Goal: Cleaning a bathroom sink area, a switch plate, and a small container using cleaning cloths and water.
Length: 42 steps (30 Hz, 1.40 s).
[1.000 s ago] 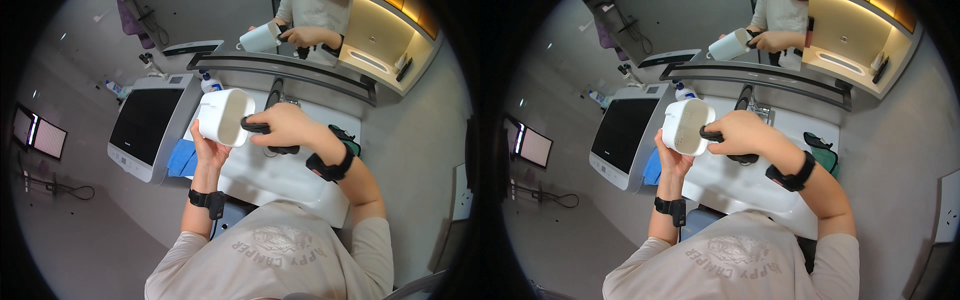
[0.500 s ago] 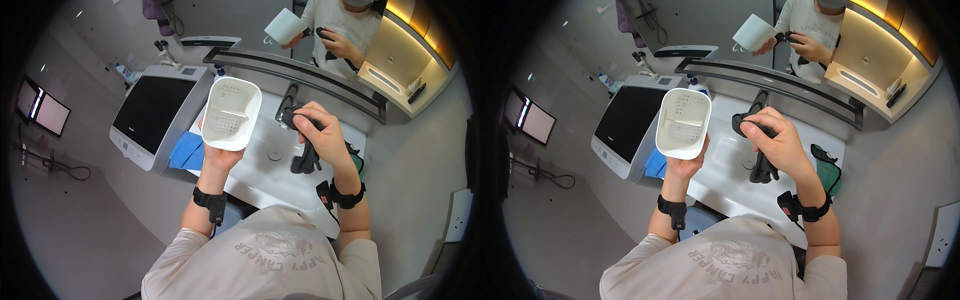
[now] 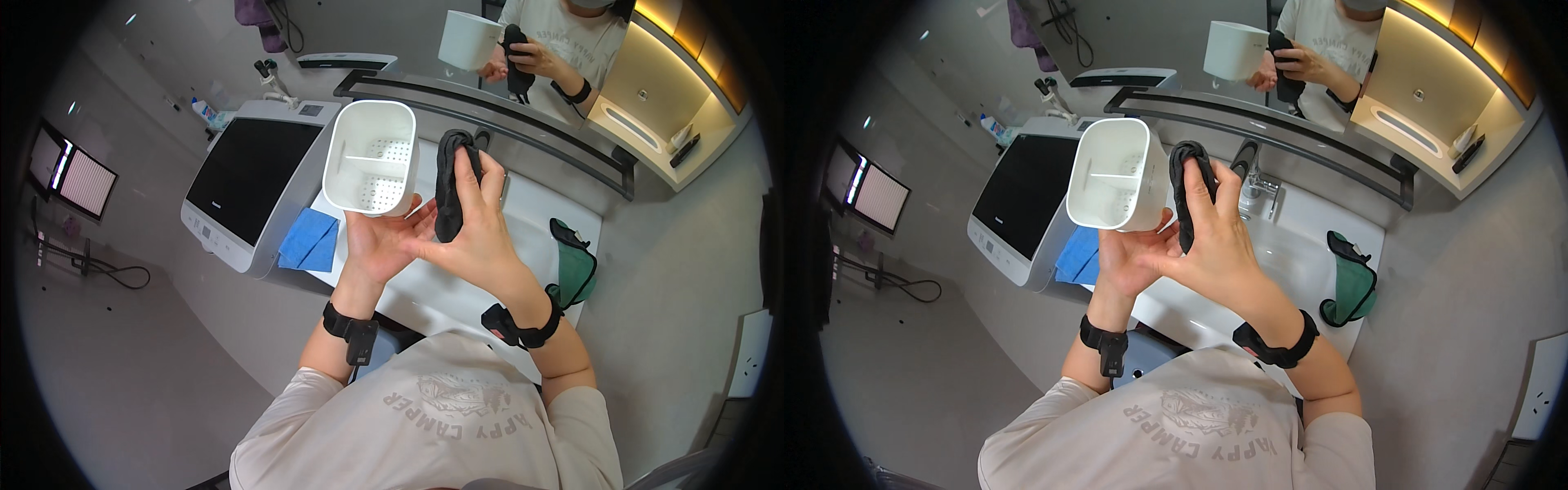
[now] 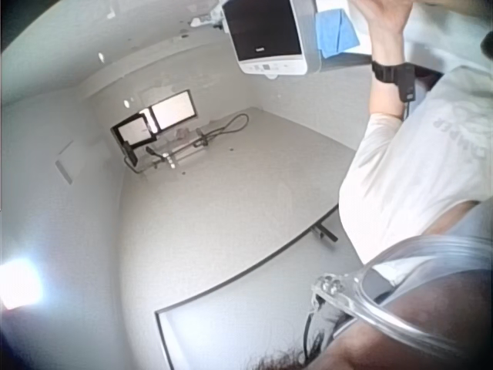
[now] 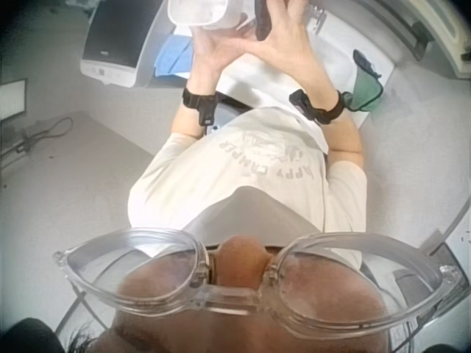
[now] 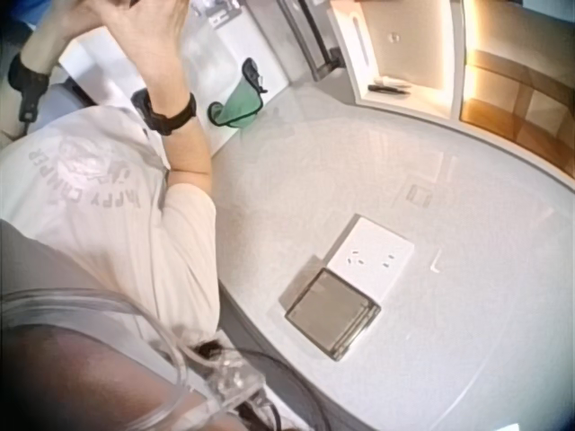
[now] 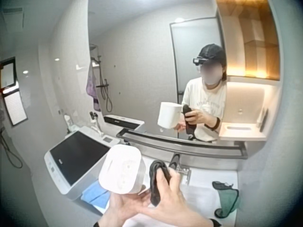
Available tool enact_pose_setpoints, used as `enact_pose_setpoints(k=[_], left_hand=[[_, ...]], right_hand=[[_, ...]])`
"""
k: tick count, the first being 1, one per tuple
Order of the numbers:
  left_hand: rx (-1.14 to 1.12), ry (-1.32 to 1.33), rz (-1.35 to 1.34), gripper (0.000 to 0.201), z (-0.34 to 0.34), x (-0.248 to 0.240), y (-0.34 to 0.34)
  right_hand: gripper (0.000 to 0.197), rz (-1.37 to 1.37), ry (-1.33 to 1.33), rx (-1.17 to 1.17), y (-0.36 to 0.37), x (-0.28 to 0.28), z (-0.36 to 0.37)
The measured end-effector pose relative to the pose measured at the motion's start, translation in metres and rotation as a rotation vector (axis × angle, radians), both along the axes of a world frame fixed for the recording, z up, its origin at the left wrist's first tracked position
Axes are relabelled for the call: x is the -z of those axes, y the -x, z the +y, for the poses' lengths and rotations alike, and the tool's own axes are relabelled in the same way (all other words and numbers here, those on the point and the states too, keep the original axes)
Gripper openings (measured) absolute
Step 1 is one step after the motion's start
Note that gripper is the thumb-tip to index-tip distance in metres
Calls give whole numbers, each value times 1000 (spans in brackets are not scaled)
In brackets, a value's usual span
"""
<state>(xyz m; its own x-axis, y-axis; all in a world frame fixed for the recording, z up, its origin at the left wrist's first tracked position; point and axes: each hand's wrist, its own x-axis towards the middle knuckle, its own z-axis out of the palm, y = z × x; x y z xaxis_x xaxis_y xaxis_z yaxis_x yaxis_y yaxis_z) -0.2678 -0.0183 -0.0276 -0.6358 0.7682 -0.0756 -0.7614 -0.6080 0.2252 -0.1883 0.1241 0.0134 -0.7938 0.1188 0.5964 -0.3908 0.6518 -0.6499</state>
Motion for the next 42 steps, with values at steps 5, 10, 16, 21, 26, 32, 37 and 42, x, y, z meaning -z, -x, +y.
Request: enact_pose_setpoints(k=[5,10,16,21,26,32,37,42], left_hand=[[19,30,-82,81,-2,-7,-7],[124,166,-132,76,-4,-10,-9],[230,187,-110,66,6,-15,-21],[319,-26,-4,65,-1,-6,-20],[110,39,11,58,-7,-17,-21],[131,-27,-12,60,-3,-15,-19],[64,86,16,69,-1,-10,-23],[-34,210,-27,73,8,-27,-27]], right_hand=[[72,203,22,31,10,10,11],[41,301,146,25,36,-12,34],[30,391,43,-92,64,-29,20],[28,433,-49,-196,43,-15,-3],[19,408,-137,-324,28,-1,-5],[26,258,-166,-322,9,14,1],[17,184,-307,-350,-6,9,7],[19,41,-330,-409,-24,1,23]])
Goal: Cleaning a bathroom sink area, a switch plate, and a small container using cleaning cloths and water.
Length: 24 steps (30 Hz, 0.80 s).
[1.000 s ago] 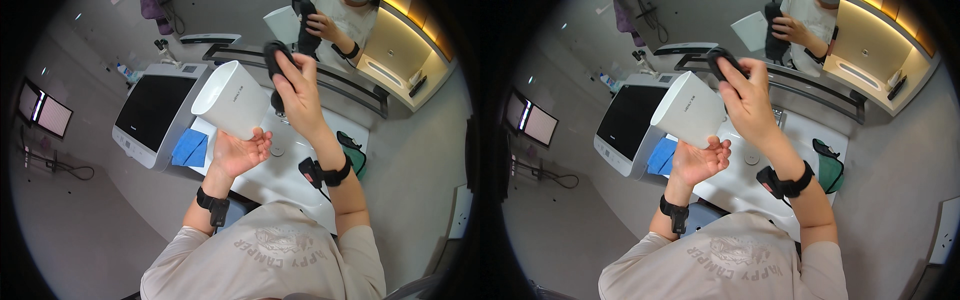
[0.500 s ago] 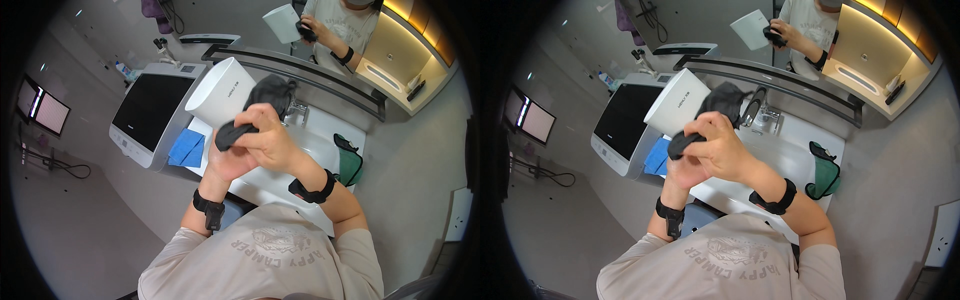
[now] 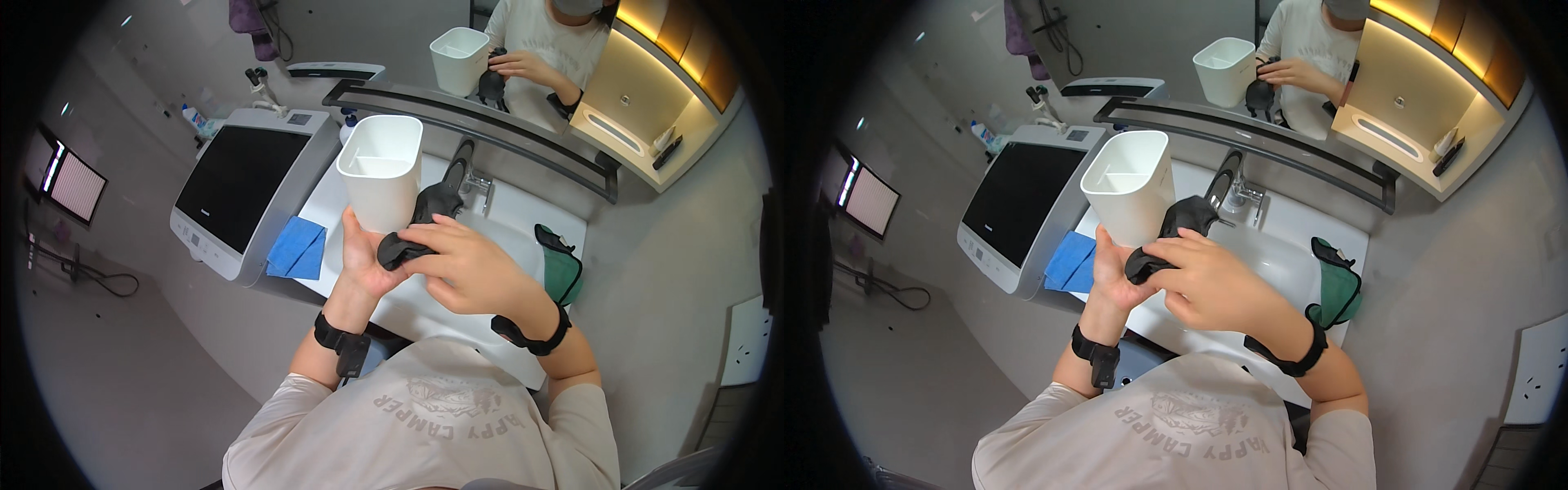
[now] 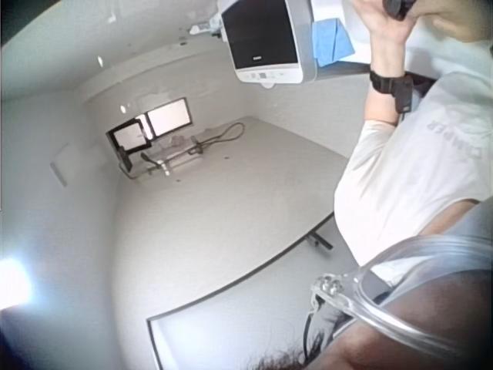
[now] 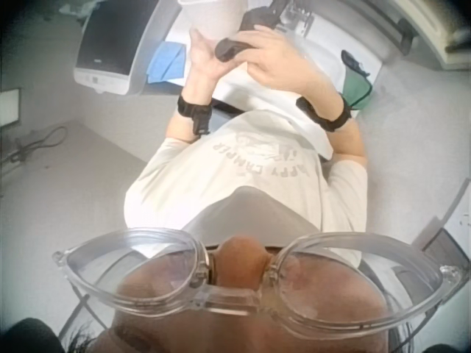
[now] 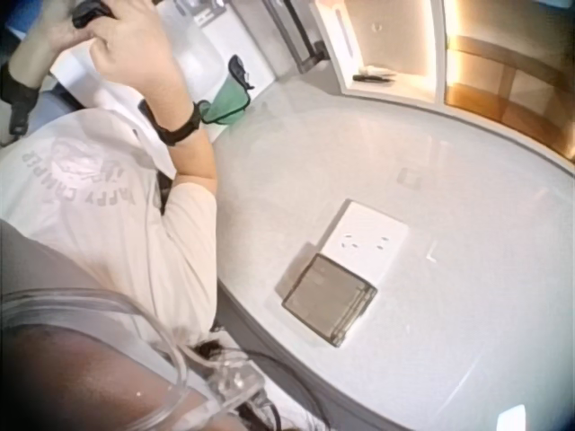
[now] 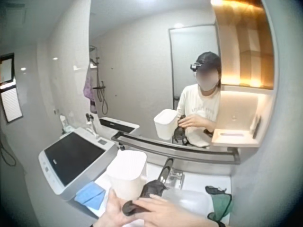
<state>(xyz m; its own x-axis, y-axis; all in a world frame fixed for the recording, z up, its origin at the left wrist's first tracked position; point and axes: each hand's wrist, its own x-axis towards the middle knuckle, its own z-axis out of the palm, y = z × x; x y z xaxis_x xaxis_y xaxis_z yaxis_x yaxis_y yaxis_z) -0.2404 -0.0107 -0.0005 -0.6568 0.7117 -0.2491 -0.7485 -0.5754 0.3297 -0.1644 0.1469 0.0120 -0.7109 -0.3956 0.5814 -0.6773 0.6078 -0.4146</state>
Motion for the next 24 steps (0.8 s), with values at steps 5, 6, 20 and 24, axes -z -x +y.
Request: enact_pose_setpoints(k=[5,6,20,24], left_hand=[[232,-27,83,77,0,14,4],[341,-46,125,81,3,13,2],[201,268,95,65,4,35,3],[-423,475,711,48,3,32,-4]], right_hand=[[77,18,277,277,22,-50,34],[94,-48,256,278,26,-46,41],[71,-192,622,546,49,-13,57],[77,-331,844,626,51,-11,72]])
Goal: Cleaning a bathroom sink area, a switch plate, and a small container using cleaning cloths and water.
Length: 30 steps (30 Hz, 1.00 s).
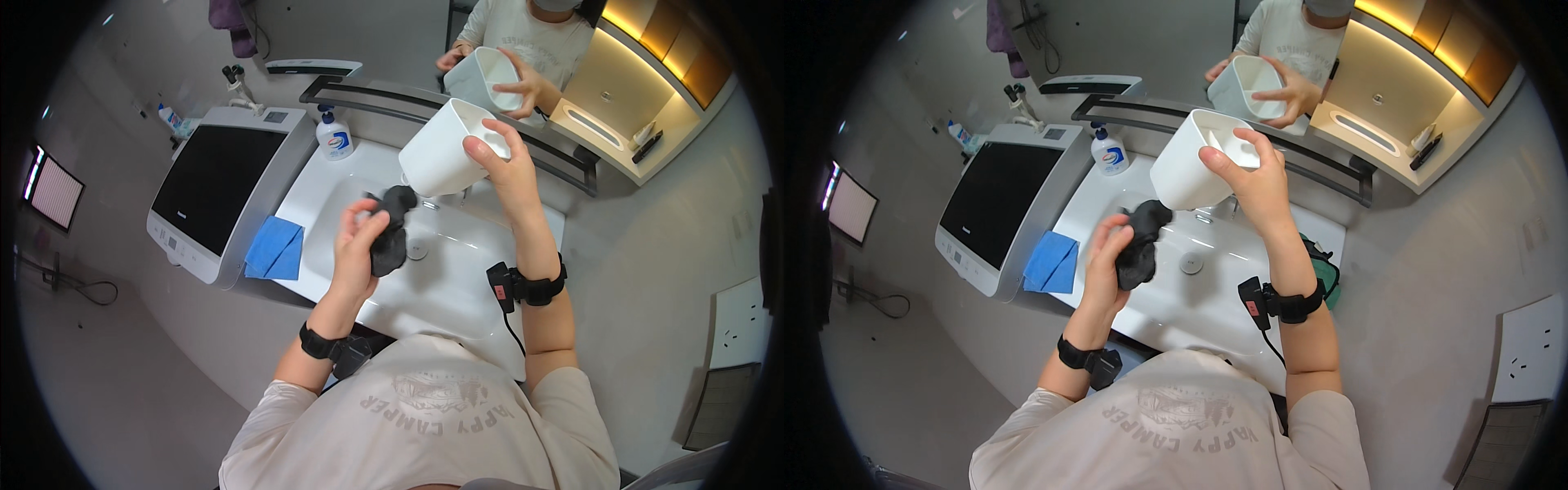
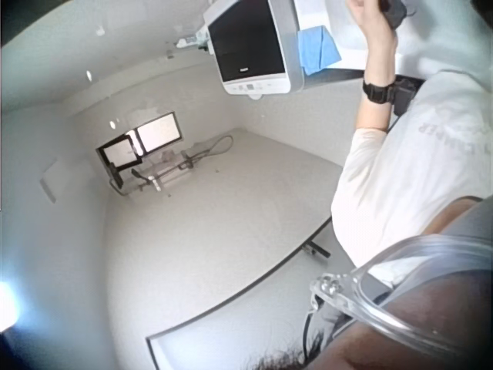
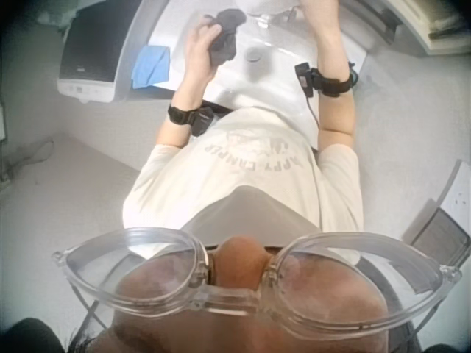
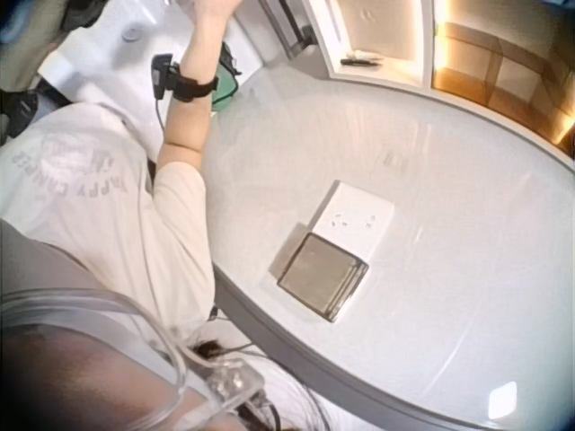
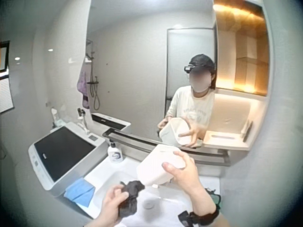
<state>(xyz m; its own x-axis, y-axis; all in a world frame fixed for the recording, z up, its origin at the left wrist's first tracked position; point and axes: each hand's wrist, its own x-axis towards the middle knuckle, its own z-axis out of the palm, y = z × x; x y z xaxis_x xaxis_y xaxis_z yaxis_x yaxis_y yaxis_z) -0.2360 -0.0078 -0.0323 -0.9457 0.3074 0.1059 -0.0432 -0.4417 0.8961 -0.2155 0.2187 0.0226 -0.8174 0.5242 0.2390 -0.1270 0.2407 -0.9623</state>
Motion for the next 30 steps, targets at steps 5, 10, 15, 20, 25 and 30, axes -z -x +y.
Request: enact_pose_setpoints(k=[5,10,15,20,25,30], left_hand=[[-238,271,665,87,16,-39,-10],[-412,606,1237,51,43,-53,-2],[-437,682,1294,51,41,-48,1],[-437,829,1428,42,24,-34,6],[-416,924,1207,37,-13,-2,21],[-281,374,373,35,-42,-8,38]], right_hand=[[78,-32,190,-30,-2,4,-15],[52,19,250,-111,7,17,-30],[41,75,313,-91,-1,11,-36],[48,64,426,-71,-8,-3,-27],[56,152,453,-94,-14,-9,-10],[57,197,82,-244,-26,-3,1]])
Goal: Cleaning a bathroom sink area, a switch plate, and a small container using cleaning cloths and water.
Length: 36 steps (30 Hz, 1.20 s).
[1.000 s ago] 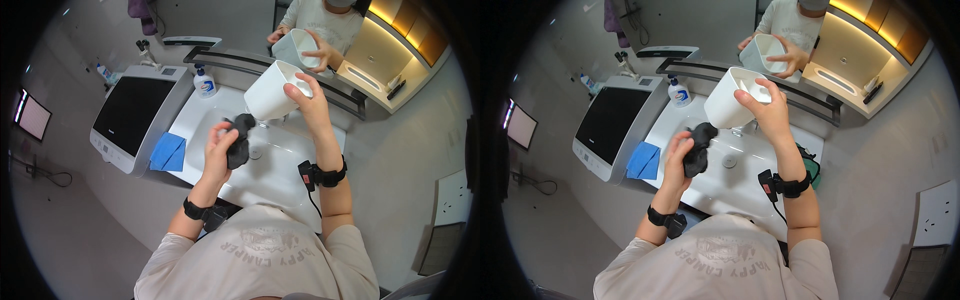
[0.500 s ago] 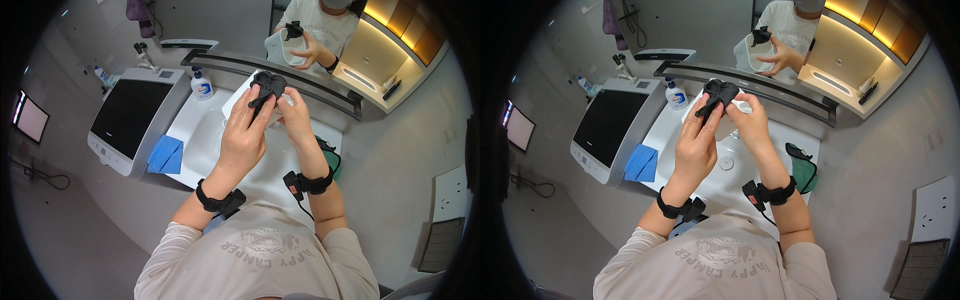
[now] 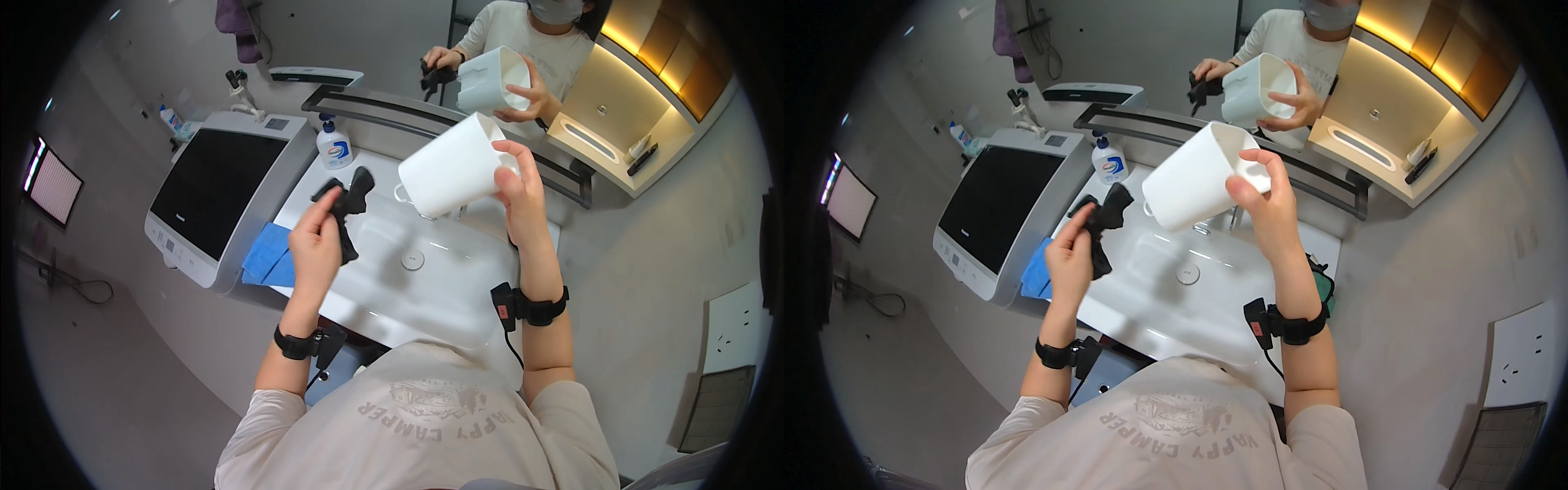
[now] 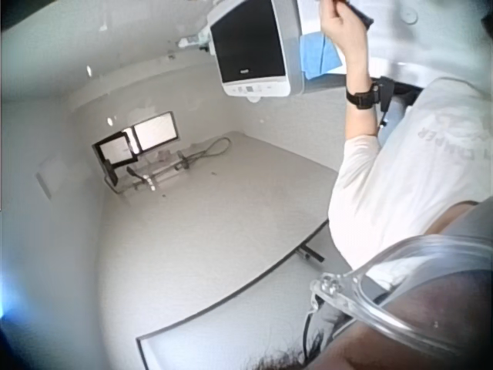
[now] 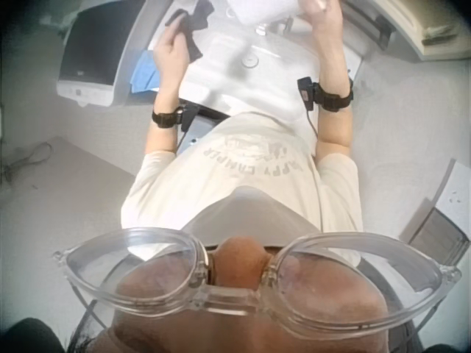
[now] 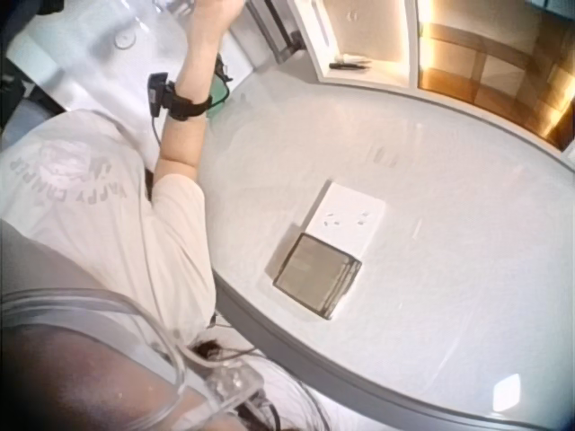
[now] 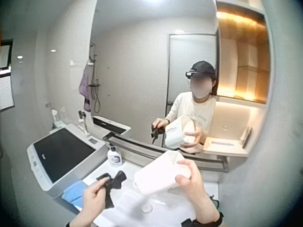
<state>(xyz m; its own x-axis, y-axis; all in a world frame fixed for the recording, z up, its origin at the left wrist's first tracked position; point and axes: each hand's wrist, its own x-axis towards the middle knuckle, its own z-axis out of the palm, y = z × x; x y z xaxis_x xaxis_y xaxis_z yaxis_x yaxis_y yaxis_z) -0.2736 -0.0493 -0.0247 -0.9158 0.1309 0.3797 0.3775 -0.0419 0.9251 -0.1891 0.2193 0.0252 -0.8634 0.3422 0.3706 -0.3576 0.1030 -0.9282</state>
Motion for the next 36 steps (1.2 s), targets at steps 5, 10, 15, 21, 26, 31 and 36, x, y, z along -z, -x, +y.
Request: enact_pose_setpoints(k=[5,10,15,21,26,31,36], left_hand=[[73,-28,188,33,7,-52,-33],[401,199,425,42,34,-81,-58],[332,254,728,50,32,-66,-53],[238,266,441,42,8,-30,-34],[71,167,424,40,5,-68,-43],[273,340,1033,20,40,-82,-63],[207,315,1132,14,41,-51,-69]], right_hand=[[85,75,-162,-214,-10,11,6],[91,83,-368,-255,-16,7,-7],[99,249,-85,-132,-29,1,-1],[105,237,71,-127,-41,-7,15],[103,120,-76,-149,-41,-7,15],[102,23,-93,-208,-34,-10,-5],[109,176,-28,-137,-37,-5,4]])
